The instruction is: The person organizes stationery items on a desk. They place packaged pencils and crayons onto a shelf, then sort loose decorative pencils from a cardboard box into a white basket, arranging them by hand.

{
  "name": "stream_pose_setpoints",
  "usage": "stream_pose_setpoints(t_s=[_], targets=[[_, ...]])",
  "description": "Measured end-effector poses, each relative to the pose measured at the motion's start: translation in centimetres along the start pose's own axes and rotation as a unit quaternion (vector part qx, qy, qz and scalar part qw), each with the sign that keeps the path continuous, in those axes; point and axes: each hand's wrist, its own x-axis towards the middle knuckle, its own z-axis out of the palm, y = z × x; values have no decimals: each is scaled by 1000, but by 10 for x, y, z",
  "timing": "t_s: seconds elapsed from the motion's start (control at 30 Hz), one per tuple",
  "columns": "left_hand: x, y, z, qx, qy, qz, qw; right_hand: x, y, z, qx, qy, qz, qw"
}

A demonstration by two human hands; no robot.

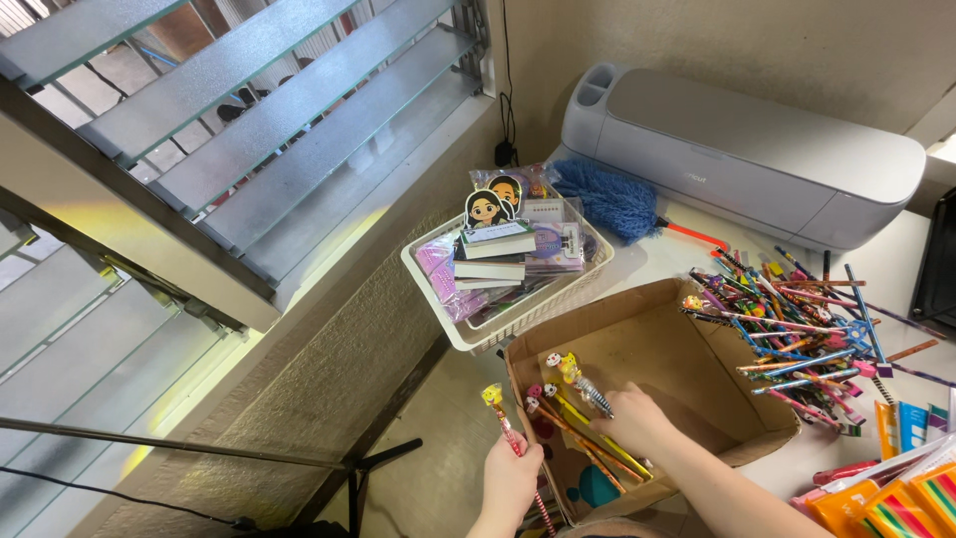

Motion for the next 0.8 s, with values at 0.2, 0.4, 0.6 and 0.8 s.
stream_pose_setpoints(t_s=[0.2,0.4,0.6,0.8], targets=[[20,-26,2,104,43,69,991,-17,-48,44,96,3,-115,989],[11,-13,-16,87,36,56,994,-42,-46,-24,123,2,-18,992],[-2,3,-20,63,21,31,997,-41,-36,-21,62,-94,55,992],[-3,3,-17,70,22,0,997,-46,-52,-2,16,-71,-41,996]])
